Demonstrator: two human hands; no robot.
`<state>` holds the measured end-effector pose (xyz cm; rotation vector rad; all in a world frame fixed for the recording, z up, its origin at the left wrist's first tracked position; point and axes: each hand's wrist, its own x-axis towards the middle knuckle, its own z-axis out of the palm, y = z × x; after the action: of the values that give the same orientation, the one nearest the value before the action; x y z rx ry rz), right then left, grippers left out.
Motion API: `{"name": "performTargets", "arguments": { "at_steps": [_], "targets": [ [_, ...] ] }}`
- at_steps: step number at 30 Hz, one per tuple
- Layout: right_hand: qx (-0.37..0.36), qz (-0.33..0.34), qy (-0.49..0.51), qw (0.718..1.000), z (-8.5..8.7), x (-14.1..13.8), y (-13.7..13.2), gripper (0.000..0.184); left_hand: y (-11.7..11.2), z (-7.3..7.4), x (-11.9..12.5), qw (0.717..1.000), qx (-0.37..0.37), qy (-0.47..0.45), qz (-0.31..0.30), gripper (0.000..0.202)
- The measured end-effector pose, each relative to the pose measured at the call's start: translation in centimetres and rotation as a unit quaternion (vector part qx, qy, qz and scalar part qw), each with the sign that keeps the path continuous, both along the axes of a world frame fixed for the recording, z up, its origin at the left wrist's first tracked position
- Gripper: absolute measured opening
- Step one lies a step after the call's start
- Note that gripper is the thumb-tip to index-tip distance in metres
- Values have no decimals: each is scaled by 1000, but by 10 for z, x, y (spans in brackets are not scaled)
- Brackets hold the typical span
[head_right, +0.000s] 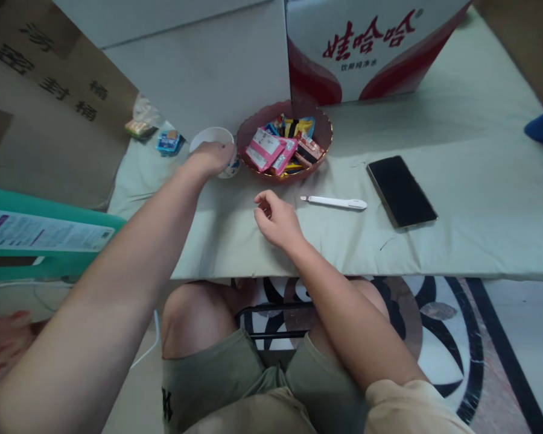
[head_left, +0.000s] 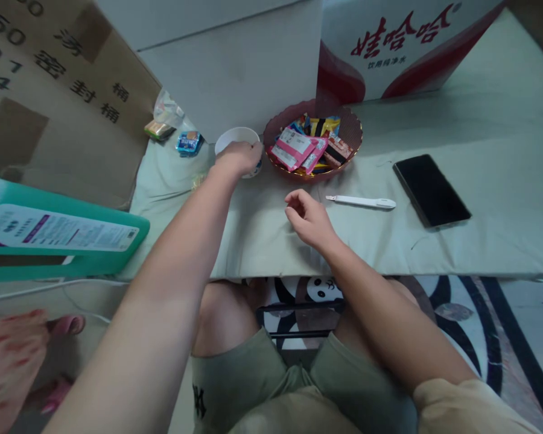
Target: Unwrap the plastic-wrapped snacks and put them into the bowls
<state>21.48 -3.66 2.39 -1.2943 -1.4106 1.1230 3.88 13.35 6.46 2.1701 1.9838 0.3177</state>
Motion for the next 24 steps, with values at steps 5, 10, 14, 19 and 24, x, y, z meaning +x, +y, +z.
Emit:
{"name": "performTargets", "arguments": {
  "at_steps": [5, 10, 14, 19, 24],
  "targets": [
    [-4, 6, -17, 1000, -1, -2, -3, 17, -60, 19, -5, 981, 174, -60, 57, 27],
    [2, 19, -51, 999, -5, -5, -7, 17, -85, 16, -17, 979, 179, -93, 10, 23],
    [14, 30, -84, 996, -6, -8, -9, 18, -75, 23, -15, 994, 105, -21, -21, 31],
    [28, 34, -88, 995, -5, -10, -3, 16, -84, 30, -1, 986, 72, 11, -149, 47],
    [55, 5, -93, 994, -7, -10, 0, 7, -106, 16, 6, 964, 60, -67, -250, 62]
  ]
}}
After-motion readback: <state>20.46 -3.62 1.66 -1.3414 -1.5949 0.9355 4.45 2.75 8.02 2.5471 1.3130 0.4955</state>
